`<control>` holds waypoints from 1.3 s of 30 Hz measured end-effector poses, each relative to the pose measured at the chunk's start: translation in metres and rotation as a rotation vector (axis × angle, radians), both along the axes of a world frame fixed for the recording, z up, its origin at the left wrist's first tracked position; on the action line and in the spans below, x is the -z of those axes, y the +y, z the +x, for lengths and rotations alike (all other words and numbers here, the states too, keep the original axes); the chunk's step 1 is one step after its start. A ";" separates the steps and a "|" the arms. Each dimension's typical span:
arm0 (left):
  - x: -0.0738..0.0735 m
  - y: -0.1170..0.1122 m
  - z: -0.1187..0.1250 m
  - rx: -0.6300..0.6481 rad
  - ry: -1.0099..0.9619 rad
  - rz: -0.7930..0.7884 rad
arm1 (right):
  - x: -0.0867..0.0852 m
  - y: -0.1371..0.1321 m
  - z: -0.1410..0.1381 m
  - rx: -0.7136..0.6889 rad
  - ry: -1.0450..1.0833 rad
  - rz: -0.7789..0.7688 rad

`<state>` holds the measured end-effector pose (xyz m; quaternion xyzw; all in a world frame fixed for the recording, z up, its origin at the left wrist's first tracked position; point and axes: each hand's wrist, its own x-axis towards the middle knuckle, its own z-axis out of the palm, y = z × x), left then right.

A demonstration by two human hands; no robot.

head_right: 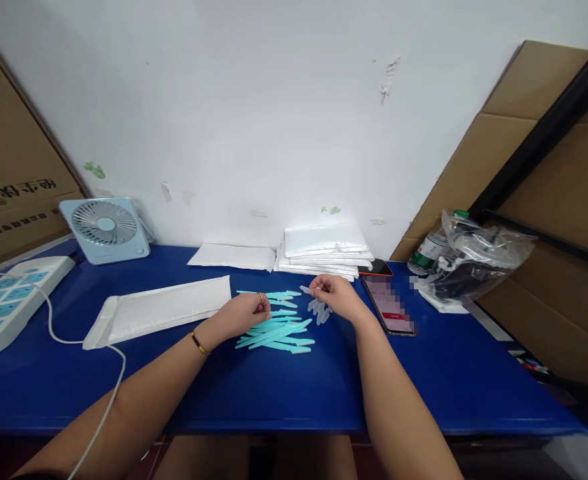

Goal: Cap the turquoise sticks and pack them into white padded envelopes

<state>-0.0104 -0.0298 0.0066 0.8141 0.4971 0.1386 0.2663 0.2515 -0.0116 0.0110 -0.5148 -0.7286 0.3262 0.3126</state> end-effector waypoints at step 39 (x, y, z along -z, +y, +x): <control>-0.005 0.002 0.001 -0.035 0.076 0.076 | 0.008 0.000 -0.003 -0.069 -0.265 0.089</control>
